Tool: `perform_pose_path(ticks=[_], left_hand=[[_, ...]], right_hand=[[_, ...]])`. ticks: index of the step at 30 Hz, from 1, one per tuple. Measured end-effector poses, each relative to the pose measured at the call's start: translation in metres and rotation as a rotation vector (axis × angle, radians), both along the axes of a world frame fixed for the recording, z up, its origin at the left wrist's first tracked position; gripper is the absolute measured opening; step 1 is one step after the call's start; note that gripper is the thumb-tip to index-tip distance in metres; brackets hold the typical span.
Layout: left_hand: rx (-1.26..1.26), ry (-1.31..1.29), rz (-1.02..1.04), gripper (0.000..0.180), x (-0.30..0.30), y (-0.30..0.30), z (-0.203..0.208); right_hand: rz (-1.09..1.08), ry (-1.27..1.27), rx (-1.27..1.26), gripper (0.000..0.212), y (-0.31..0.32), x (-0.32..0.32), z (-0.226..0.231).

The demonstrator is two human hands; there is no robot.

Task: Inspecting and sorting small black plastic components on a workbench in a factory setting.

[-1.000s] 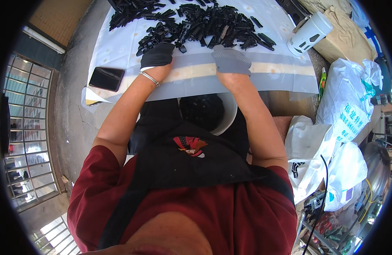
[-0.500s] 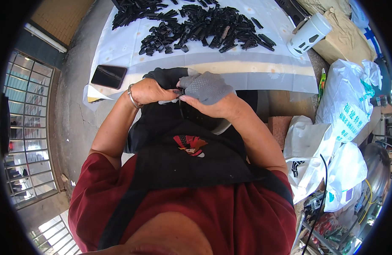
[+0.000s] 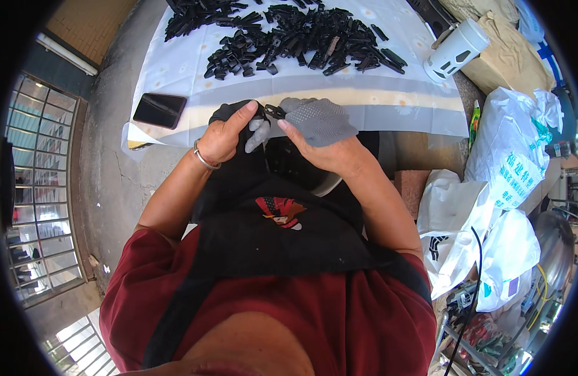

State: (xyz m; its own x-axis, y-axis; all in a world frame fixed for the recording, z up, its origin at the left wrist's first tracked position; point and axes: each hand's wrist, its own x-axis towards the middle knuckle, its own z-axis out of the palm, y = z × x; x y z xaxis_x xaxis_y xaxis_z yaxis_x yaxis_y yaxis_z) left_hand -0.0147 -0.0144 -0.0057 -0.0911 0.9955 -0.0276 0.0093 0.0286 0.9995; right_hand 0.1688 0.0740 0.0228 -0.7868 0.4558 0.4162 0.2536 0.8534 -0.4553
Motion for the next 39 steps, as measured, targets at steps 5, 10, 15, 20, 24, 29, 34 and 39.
perform_pose_path(ticks=[5, 10, 15, 20, 24, 29, 34, 39], left_hand=[[0.064, 0.154, -0.045, 0.040, -0.001, 0.003, 0.012], [-0.010, 0.436, 0.032, 0.038, 0.009, 0.003, 0.019], [0.190, 0.730, 0.072, 0.038, 0.022, 0.000, 0.013], [-0.009, 0.930, -0.192, 0.056, -0.005, 0.009, 0.017], [-0.038, 1.216, 0.247, 0.041, -0.034, 0.036, 0.002], [0.116, 1.373, 0.360, 0.028, -0.053, 0.071, -0.020], [0.110, 1.360, 0.339, 0.026, -0.044, 0.065, -0.024], [0.093, 1.106, 0.293, 0.024, -0.030, 0.038, -0.010]], right_hand=[[0.036, -0.009, 0.096, 0.022, -0.001, 0.001, 0.004], [-0.056, -0.204, 0.274, 0.018, -0.015, -0.004, 0.013], [0.010, -0.145, 0.299, 0.024, -0.017, -0.008, -0.017], [0.068, -0.151, -0.083, 0.029, -0.005, -0.002, -0.015], [-0.386, -0.398, 0.101, 0.028, 0.062, 0.004, -0.008], [-0.469, -0.604, 0.330, 0.026, 0.103, -0.015, -0.010], [-0.348, -0.449, 0.538, 0.022, 0.093, -0.007, -0.029], [-0.267, -0.145, 0.170, 0.025, 0.044, -0.008, -0.023]])
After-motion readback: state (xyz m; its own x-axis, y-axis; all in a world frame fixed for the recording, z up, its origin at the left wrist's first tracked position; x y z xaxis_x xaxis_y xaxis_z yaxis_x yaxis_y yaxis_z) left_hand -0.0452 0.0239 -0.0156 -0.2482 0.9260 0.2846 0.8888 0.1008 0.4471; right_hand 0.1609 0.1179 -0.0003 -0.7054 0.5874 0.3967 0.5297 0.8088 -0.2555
